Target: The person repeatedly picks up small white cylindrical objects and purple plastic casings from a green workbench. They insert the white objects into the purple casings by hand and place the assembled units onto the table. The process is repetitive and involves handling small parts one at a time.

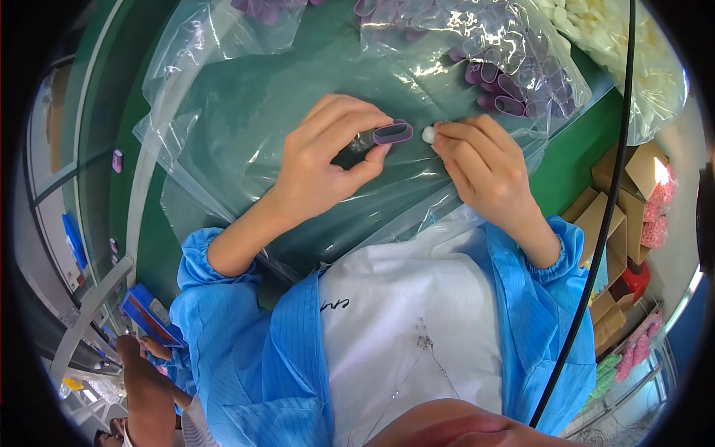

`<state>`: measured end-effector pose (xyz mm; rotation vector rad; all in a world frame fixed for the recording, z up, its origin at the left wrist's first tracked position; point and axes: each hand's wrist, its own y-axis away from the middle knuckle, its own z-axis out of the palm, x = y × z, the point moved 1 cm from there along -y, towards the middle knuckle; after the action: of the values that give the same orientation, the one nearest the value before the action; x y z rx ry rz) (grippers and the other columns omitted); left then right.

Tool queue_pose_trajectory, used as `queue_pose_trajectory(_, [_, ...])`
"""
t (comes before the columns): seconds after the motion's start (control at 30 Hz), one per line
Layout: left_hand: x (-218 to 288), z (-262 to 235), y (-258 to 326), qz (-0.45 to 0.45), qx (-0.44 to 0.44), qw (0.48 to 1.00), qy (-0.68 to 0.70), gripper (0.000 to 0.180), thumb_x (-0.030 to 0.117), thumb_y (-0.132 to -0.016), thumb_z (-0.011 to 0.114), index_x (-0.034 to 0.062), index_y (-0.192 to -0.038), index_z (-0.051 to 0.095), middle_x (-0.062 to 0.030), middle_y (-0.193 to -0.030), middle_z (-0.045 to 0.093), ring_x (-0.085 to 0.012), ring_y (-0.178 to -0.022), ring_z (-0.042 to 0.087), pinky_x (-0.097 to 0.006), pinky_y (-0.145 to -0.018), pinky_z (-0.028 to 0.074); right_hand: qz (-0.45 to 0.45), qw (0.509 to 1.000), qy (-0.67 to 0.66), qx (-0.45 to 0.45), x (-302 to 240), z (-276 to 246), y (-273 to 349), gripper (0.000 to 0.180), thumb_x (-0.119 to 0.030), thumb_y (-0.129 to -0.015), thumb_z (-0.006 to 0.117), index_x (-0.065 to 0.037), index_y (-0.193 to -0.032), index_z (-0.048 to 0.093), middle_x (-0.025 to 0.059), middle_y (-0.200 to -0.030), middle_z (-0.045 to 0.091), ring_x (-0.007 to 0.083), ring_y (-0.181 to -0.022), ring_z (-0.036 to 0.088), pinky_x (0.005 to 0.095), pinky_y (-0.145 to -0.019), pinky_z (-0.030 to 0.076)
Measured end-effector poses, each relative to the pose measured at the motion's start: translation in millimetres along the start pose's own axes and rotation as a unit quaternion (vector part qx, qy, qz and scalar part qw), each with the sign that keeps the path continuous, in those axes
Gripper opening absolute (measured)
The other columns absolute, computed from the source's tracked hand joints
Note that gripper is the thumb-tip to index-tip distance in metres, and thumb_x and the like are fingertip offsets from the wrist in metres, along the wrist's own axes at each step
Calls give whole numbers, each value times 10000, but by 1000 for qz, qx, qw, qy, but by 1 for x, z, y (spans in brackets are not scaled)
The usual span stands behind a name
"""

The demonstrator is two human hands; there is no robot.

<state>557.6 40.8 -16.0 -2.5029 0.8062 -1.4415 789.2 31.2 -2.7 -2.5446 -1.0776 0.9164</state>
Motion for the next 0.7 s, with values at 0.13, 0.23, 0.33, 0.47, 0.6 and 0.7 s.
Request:
queue_pose_trajectory(0.13, [-2,3,2,-27,6,999,38,331,-30,-721,823,12,-1034,722,-113,-988,711,-238,-883,676,-315,-755,532,8,999,15,-29,2,0,-5,270,66,-709,743,55,-963,655,134,-918,644,289,-781,608,363,-665,529])
queue_pose_trajectory(0.23, [2,5,2,-55,45,995,74,342,-6,-722,847,7,-1040,720,-112,-985,716,-234,-886,680,-307,-752,535,5,1000,-13,19,5,-5,-16,296,86,-672,758,51,-952,665,134,-917,648,288,-781,607,369,-659,523])
queue_pose_trajectory(0.33, [-7,7,4,-20,57,996,68,307,72,-712,863,42,-984,724,-91,-935,704,-240,-843,682,-322,-712,545,-35,992,-82,87,-1,-5,-32,307,88,-641,758,55,-935,674,143,-933,655,291,-782,607,369,-655,521])
queue_pose_trajectory(0.47, [-9,6,7,-25,59,995,75,273,39,-726,845,29,-971,724,-93,-930,716,-234,-827,689,-315,-714,548,-76,994,-80,16,-11,7,-44,312,88,-616,742,70,-921,678,149,-935,664,296,-786,609,360,-656,526])
queue_pose_trajectory(0.6, [-9,4,9,-24,47,996,76,253,-17,-746,823,1,-979,727,-115,-957,730,-230,-852,697,-306,-733,550,-70,995,-68,28,-15,11,-47,306,82,-606,729,81,-909,678,149,-930,663,295,-784,610,354,-649,528])
queue_pose_trajectory(0.7, [-10,9,8,-19,73,994,73,247,46,-732,838,32,-949,721,-82,-911,720,-233,-818,691,-318,-703,545,-56,996,-52,41,-20,17,-45,302,70,-605,731,83,-903,681,150,-937,667,293,-786,614,353,-648,532])
